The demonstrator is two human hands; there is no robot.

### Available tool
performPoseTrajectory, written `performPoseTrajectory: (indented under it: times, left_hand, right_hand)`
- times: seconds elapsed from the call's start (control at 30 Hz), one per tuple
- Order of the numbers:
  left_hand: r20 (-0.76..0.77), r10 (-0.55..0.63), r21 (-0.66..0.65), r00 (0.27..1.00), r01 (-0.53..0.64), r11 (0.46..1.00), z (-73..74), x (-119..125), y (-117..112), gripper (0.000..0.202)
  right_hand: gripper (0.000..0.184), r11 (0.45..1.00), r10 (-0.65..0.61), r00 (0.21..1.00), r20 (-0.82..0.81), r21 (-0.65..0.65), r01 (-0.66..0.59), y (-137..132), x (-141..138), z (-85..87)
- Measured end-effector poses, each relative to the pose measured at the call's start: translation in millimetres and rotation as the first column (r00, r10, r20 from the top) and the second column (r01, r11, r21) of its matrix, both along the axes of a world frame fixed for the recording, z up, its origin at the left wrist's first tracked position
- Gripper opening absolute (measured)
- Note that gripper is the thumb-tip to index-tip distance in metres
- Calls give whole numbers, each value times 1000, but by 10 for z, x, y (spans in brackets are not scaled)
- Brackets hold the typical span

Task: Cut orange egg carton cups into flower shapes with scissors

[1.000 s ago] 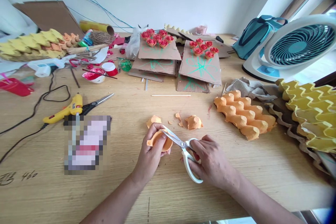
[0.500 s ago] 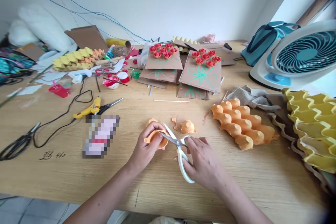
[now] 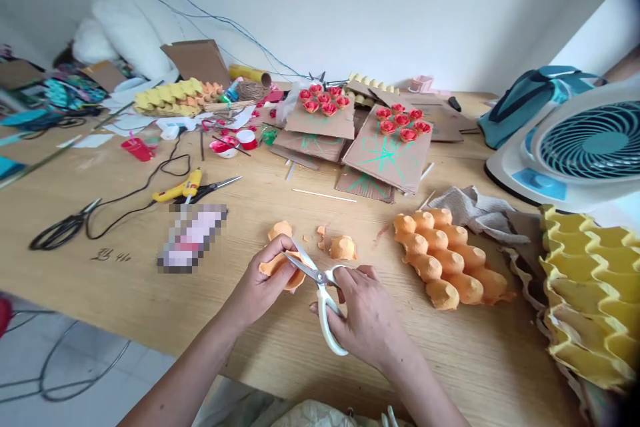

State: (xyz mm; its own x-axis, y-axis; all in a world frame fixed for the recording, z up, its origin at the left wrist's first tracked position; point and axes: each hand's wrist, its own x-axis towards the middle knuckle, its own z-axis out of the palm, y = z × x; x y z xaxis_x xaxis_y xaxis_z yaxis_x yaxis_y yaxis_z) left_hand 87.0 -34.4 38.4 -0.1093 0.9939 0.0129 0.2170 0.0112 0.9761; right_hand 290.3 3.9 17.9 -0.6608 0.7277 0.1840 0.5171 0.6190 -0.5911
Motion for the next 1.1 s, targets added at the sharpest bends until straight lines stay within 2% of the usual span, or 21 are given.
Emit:
performPoseTrajectory:
  times: [0.17, 0.3, 0.43, 0.53, 0.67, 0.83, 1.0, 1.1]
  left_hand:
    - [-136, 31, 19, 990, -28, 999, 82, -63, -175, 11]
    - [-119, -9, -26, 993, 6, 1000, 99, -102, -270, 10]
    - [-75, -58, -70, 995, 53, 996, 87, -238, -266, 9]
    - [-27, -115, -109, 993, 112, 988, 17, -401, -191, 9]
    - [84, -265, -169, 961, 276, 946, -159, -632, -21, 8]
    - [182, -357, -158, 916, 385, 909, -299, -834, 163, 7]
    - [257, -398, -87, 881, 431, 898, -349, -934, 164, 7]
    - [370, -399, -99, 839, 462, 881, -379, -953, 94, 4]
  right_hand:
    - [19, 998, 39, 999, 25, 51, -40, -77, -57, -50]
    - [18, 993, 62, 996, 61, 100, -68, -149, -133, -98]
    - [18, 990, 64, 994, 87, 119, -75, -205, -239, -141]
    - [18, 994, 33, 994, 104, 96, -43, -252, -333, -197]
    - [23, 998, -28, 986, 163, 57, 19, -352, -492, -276]
    - [26, 988, -156, 962, 222, 57, 147, -482, -701, -266]
    - [24, 981, -183, 945, 272, 120, 156, -620, -779, -215]
    - [24, 972, -219, 932, 290, 147, 183, -716, -760, -208]
